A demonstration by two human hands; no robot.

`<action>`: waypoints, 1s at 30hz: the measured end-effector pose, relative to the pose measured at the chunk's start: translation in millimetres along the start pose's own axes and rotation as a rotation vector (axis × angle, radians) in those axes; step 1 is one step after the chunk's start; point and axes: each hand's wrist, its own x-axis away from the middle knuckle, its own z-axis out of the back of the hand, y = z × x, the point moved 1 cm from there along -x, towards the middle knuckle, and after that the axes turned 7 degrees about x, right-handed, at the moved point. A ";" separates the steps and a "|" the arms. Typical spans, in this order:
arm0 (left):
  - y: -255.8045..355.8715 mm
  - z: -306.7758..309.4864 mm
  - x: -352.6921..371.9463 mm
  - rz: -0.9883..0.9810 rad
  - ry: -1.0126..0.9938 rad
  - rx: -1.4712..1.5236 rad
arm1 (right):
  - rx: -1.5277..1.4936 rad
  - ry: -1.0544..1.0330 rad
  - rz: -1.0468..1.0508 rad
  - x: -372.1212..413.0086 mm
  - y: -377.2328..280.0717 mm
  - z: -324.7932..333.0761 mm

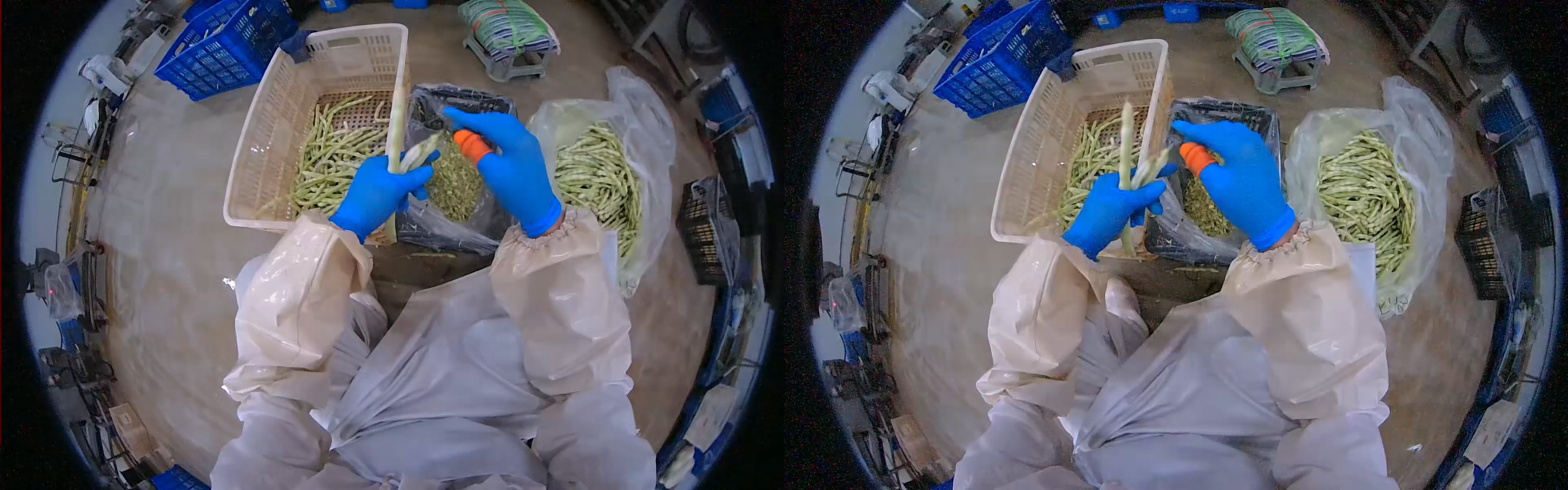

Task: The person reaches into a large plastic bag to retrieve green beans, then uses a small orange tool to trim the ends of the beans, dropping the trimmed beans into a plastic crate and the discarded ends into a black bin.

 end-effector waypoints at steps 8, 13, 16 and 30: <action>-0.6 -8.7 8.4 -0.179 0.278 -0.548 | 0.379 -0.217 0.047 10.9 9.6 -10.0; -13.4 -3.5 2.9 -0.319 0.348 -0.585 | 0.337 -0.281 -0.044 10.7 4.3 -10.2; -10.1 -4.4 2.1 -0.416 0.343 -0.631 | 0.361 -0.282 -0.078 10.8 1.0 -10.8; -13.8 -8.6 -2.5 -0.508 0.361 -0.562 | 0.374 -0.258 -0.100 10.4 -2.5 -11.8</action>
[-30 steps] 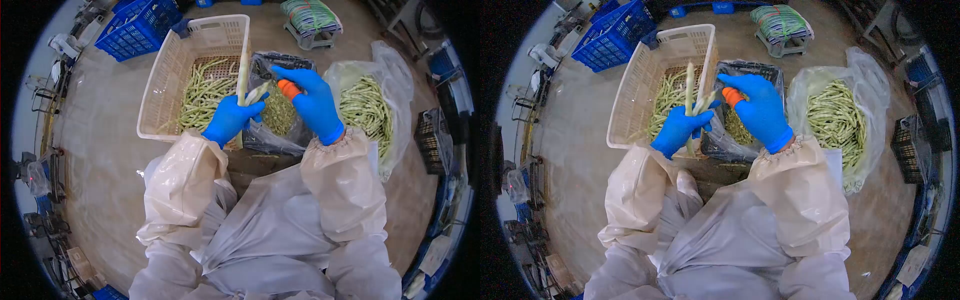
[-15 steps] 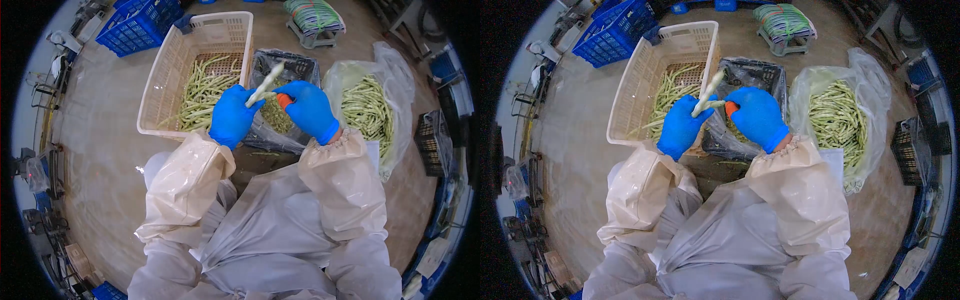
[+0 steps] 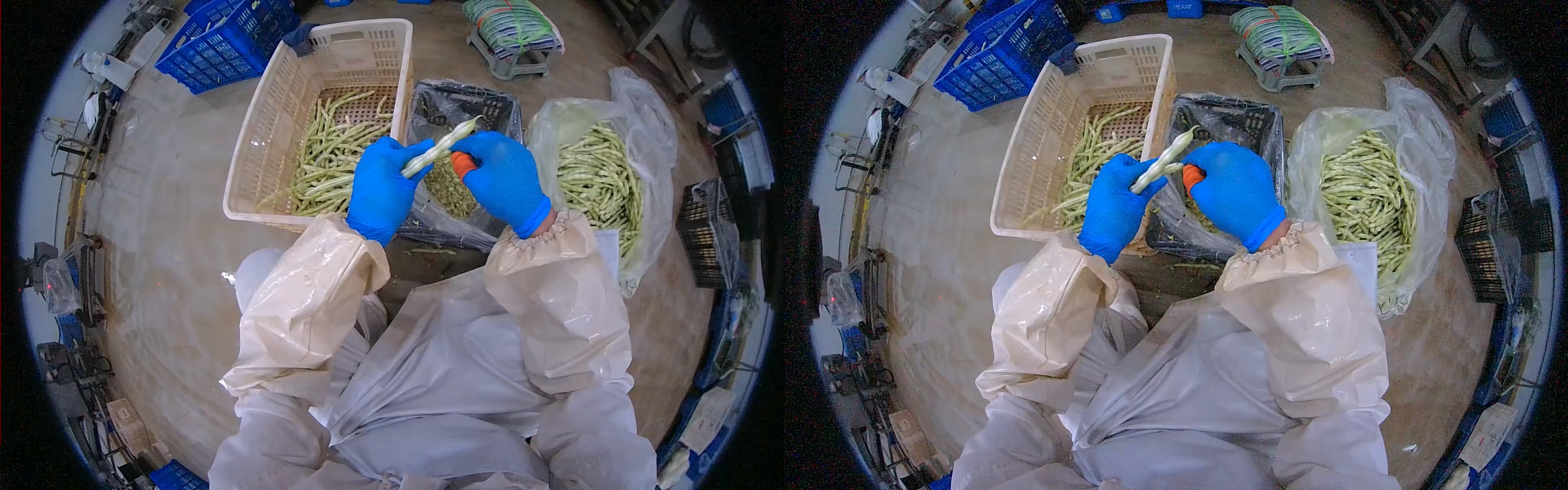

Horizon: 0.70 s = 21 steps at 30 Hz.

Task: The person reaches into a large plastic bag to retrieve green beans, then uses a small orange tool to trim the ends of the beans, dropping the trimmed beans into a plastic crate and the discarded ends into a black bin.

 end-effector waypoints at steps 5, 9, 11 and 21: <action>-12.8 -12.3 4.1 0.195 0.055 0.367 | -0.318 0.202 -0.151 0.5 -1.5 -10.4; 0.5 -12.0 1.4 0.401 -0.060 0.944 | -0.964 0.052 -0.331 -3.9 -4.7 -1.2; -3.2 -6.5 -4.0 0.387 -0.118 1.036 | -0.942 0.078 -0.326 -4.5 -5.7 3.8; -30.0 65.5 -31.6 0.221 0.156 1.701 | -0.258 0.215 -0.038 -3.4 33.1 -6.5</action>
